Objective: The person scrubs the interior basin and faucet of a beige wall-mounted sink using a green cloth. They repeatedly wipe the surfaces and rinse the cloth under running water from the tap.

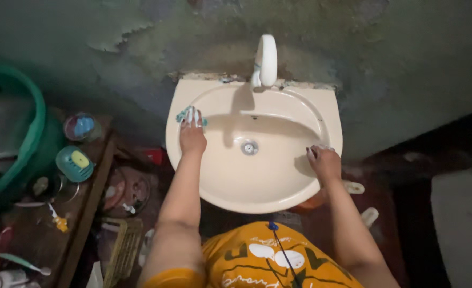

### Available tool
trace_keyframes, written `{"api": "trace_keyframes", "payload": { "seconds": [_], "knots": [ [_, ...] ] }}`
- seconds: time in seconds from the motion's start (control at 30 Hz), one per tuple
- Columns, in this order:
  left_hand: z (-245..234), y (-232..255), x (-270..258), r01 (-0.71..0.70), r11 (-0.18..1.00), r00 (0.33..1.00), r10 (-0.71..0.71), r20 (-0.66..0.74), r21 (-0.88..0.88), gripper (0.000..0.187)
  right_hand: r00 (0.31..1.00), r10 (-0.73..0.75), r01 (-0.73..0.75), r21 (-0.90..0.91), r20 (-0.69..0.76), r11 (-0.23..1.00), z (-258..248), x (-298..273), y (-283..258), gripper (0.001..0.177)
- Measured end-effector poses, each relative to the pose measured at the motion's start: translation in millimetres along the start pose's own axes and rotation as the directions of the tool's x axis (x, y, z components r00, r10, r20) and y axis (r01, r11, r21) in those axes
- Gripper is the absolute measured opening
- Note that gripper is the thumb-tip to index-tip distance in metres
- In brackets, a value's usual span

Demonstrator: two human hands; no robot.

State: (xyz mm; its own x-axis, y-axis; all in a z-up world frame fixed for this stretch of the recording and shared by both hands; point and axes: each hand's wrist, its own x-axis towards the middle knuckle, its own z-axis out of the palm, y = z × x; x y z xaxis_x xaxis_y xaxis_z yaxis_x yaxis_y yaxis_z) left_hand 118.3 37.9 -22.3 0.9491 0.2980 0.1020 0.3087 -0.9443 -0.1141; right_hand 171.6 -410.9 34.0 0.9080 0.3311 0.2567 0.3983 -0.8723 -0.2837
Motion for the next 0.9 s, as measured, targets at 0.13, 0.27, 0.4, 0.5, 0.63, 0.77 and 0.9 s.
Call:
{"api": "trace_keyframes", "payload": {
  "seconds": [0.13, 0.27, 0.4, 0.5, 0.63, 0.77, 0.9],
  "knots": [
    [43.8, -3.3, -19.1, 0.040, 0.978, 0.975, -0.082, -0.206, -0.202, 0.061, 0.999, -0.007, 0.009, 0.046, -0.035, 0.999, 2.7, -4.8, 5.4, 0.025],
    [62.4, -0.9, -50.5, 0.405, 0.526, 0.910, -0.155, 0.383, -0.748, 0.036, 0.999, -0.029, 0.029, 0.020, -0.029, 0.999, 4.2, -3.6, 6.9, 0.025],
    [69.9, 26.8, -79.4, 0.407, -0.279, 0.913, 0.131, 0.386, -0.870, 0.026, 0.995, -0.027, 0.026, 0.006, 0.094, 1.000, 7.1, 0.6, 5.4, 0.025],
    [43.5, 64.5, -96.3, 0.413, -0.287, 0.910, 0.107, 0.400, -0.864, 0.031, 0.983, -0.024, 0.026, -0.007, 0.181, 1.000, 9.1, 2.9, 1.7, 0.024],
    [25.1, 109.0, -103.7, 0.178, 0.081, 0.984, 0.011, 0.179, -0.981, 0.032, 0.966, -0.210, 0.190, 0.138, 0.153, 0.972, 12.4, -16.2, -12.3, 0.023],
    [36.4, 134.6, -121.8, 0.037, 0.224, 0.999, -0.034, 0.031, -0.974, 0.034, 0.931, -0.121, 0.053, 0.203, 0.344, 0.978, -1.4, -36.3, -55.3, 0.023],
    [49.2, 143.7, -123.9, 0.180, 0.050, 0.979, 0.089, 0.184, -0.982, 0.020, 0.868, -0.178, 0.042, 0.289, 0.463, 0.957, -23.2, -40.6, -77.5, 0.042]
  ]
}}
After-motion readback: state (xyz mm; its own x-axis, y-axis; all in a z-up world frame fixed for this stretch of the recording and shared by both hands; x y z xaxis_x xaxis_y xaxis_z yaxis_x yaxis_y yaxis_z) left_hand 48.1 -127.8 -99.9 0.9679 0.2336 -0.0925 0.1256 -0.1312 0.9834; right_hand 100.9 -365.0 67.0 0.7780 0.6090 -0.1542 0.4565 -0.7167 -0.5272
